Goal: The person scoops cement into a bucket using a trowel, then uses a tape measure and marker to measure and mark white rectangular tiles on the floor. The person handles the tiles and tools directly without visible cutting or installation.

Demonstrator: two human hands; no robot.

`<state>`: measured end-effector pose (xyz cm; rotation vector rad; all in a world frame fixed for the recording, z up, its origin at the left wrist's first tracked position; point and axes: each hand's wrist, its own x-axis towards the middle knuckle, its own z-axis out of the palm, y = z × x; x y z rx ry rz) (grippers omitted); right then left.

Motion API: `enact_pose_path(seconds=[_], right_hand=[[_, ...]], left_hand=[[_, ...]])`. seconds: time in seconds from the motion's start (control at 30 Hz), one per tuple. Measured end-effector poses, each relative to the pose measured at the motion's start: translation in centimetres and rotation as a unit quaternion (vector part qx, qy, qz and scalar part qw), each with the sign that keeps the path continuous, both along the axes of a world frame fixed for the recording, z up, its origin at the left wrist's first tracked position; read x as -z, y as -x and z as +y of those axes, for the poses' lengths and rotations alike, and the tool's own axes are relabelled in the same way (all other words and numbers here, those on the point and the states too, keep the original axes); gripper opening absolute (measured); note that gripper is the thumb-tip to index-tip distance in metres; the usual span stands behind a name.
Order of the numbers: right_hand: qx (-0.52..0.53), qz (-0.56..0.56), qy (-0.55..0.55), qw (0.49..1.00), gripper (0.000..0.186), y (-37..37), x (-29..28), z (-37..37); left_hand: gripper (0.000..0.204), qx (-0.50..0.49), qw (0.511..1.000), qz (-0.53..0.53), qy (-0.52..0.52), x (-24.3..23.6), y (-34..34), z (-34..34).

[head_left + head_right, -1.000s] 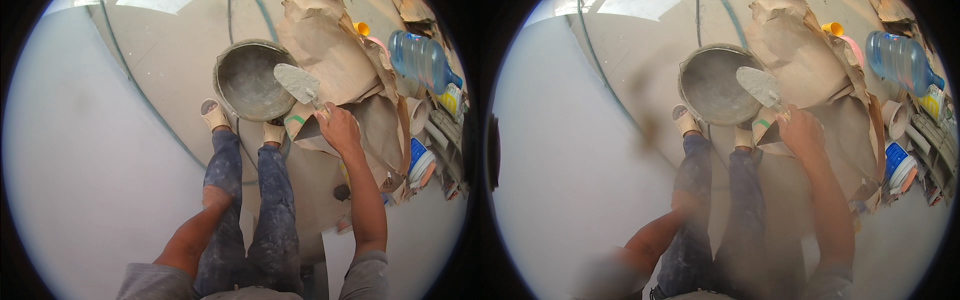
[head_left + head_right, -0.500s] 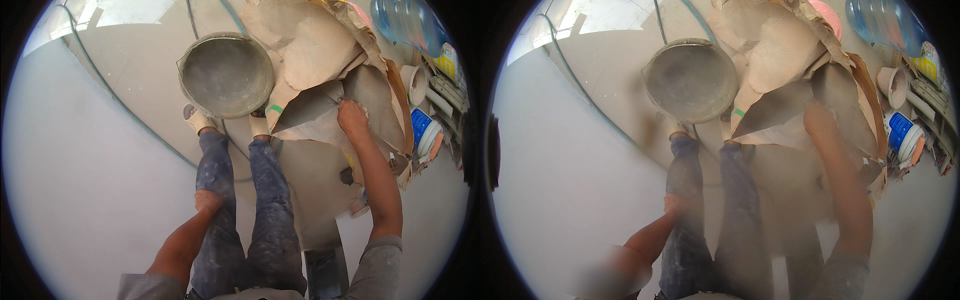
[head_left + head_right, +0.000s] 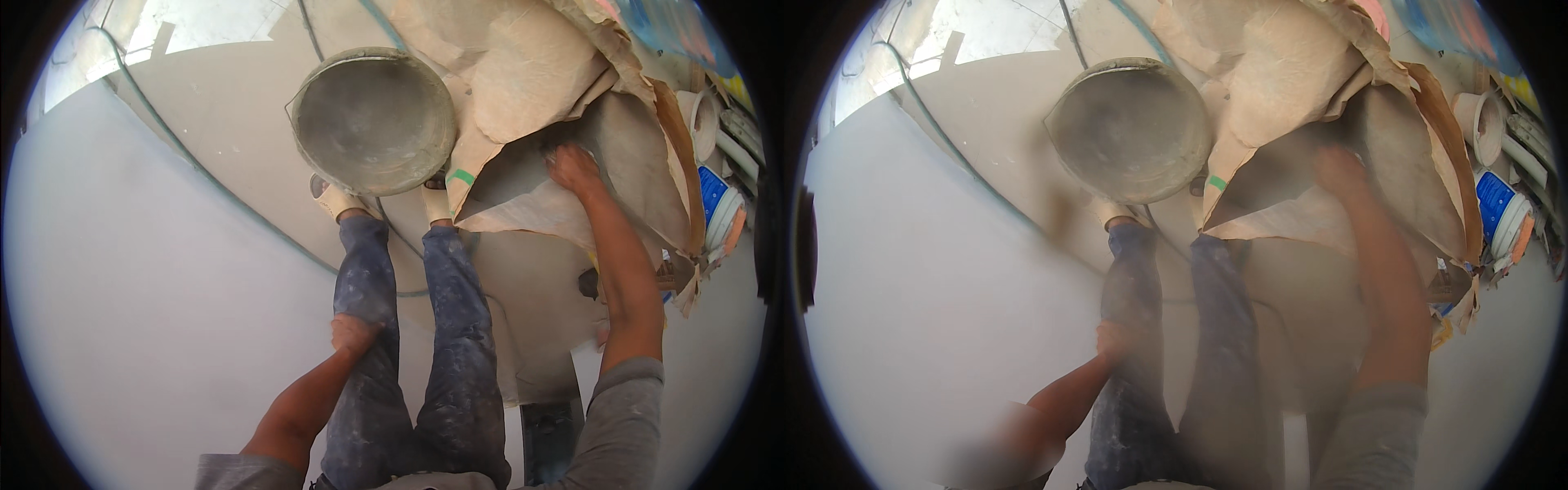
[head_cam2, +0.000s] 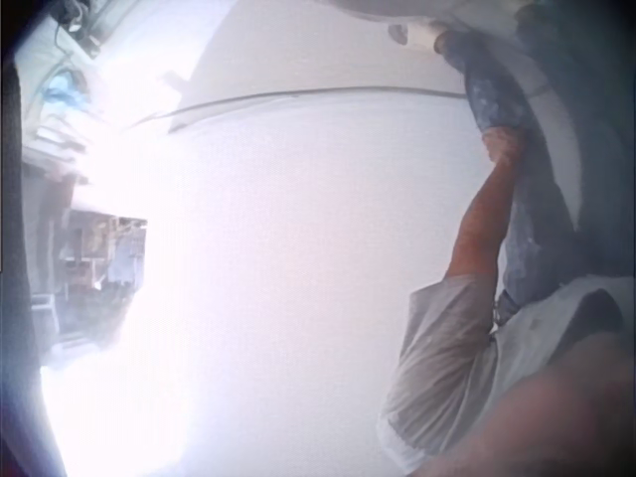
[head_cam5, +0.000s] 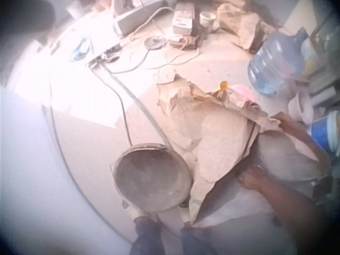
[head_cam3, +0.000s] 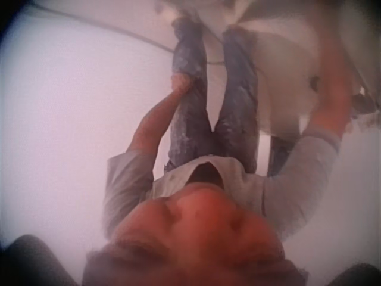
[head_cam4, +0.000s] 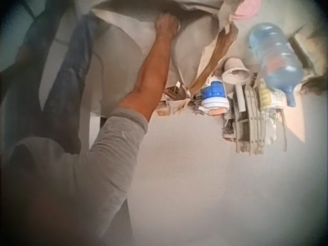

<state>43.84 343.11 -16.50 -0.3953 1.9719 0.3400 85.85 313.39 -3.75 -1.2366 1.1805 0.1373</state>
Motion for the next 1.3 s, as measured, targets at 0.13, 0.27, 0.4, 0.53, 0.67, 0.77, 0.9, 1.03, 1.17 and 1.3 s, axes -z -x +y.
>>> enact_pose_path(seconds=[0.13,0.27,0.4,0.53,0.67,0.77,0.9,1.03,1.17,1.3], right_hand=[[0.007,0.035,0.035,0.999,0.045,-2.0,0.6,-0.2],[0.076,0.057,0.086,0.992,0.046,-2.9,-0.5,-0.4],[0.082,-0.008,0.080,0.993,0.048,-2.1,-1.3,-1.0],[0.110,-0.018,0.104,0.988,0.049,-1.5,-1.3,-1.8],[0.090,-0.015,0.092,0.992,0.052,-2.1,-0.5,-2.3],[0.043,0.063,0.118,0.990,0.045,-3.2,-0.2,-2.0],[0.135,0.009,0.192,0.972,0.048,-4.0,0.2,-1.2],[0.149,-0.001,0.152,0.977,0.051,-4.4,0.5,-1.3],[0.165,0.018,0.181,0.970,0.055,-4.8,-1.8,0.0],[0.135,-0.017,0.179,0.974,0.053,-3.0,-4.8,1.7]], left_hand=[[0.112,-0.022,1.000,0.008,-0.018,0.1,0.3,-0.5],[0.112,-0.012,1.000,-0.017,0.000,0.1,0.5,-0.7],[0.114,-0.034,0.999,-0.006,-0.031,-0.1,0.4,-0.7],[0.117,-0.018,0.998,0.015,-0.054,-0.2,0.2,-0.8],[0.116,-0.018,0.998,0.007,-0.055,0.0,0.0,-0.7],[0.116,-0.008,0.999,-0.012,-0.032,-0.1,0.1,-0.6],[0.116,-0.003,0.998,-0.005,-0.059,-0.4,0.6,-0.4],[0.116,0.000,0.999,-0.021,-0.030,-0.9,1.7,0.1],[0.116,-0.010,0.999,-0.028,-0.041,-1.0,2.2,0.1],[0.117,-0.003,1.000,-0.030,-0.003,-0.5,2.1,0.6]])
